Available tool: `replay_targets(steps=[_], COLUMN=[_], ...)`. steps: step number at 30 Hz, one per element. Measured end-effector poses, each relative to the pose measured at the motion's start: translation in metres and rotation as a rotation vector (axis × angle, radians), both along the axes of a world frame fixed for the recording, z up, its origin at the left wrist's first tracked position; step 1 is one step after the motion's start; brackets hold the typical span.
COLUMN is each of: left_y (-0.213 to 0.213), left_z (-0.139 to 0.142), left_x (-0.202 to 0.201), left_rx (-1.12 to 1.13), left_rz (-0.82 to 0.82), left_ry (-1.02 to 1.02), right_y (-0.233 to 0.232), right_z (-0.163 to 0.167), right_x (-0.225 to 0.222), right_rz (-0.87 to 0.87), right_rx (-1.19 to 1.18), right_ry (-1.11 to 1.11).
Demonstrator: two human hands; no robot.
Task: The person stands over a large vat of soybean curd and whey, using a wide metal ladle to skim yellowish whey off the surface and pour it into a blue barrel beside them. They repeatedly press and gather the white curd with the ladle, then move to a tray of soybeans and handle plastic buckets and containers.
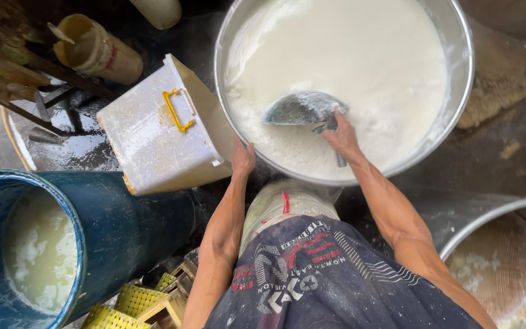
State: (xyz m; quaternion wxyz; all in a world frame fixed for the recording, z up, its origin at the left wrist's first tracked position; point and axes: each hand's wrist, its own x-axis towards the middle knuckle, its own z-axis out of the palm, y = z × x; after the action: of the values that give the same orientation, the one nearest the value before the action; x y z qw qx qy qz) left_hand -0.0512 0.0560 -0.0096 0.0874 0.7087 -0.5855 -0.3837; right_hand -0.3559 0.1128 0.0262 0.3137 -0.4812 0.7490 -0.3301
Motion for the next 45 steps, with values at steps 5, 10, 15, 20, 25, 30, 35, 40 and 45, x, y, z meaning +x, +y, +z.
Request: replay_targets(steps=[5,10,15,20,25,30,35,40,45], left_y=[0.049,0.098,0.136,0.165,0.183,0.203,0.237,0.284,0.305], left_z=[-0.008,-0.008,-0.015,-0.027,-0.034,-0.046,-0.062,-0.070,-0.069], left_x=[0.019,0.049,0.088,0.113,0.117,0.130,0.137,0.123,0.087], left_rx=[-0.067,0.070,0.128,0.150,0.173,0.117,0.165,0.307,0.355], left_rz=[-0.030,0.025,0.041,0.049,0.079,0.089,0.167,0.262,0.357], left_ry=[0.127,0.097,0.055,0.004,0.010,-0.024,-0.097,-0.133,-0.080], right_y=[0.068,0.122,0.165,0.175,0.156,0.142,0.156,0.207,0.216], right_z=[-0.011,0.016,0.064,0.092,0.116,0.145,0.168,0.212,0.231], right_x=[-0.022,-0.040,-0.044,-0.078,-0.107,-0.143,-0.215,-0.320,-0.377], right_rz=[0.048,0.013,-0.120,0.065,0.246,0.267,0.328,0.408,0.436], right_rx=[-0.226,-0.073,0.302,0.324,0.466,0.594,0.533,0.259,-0.092], right_ry=[0.140,0.151,0.100,0.293,0.503,0.544,0.641,1.005,0.595])
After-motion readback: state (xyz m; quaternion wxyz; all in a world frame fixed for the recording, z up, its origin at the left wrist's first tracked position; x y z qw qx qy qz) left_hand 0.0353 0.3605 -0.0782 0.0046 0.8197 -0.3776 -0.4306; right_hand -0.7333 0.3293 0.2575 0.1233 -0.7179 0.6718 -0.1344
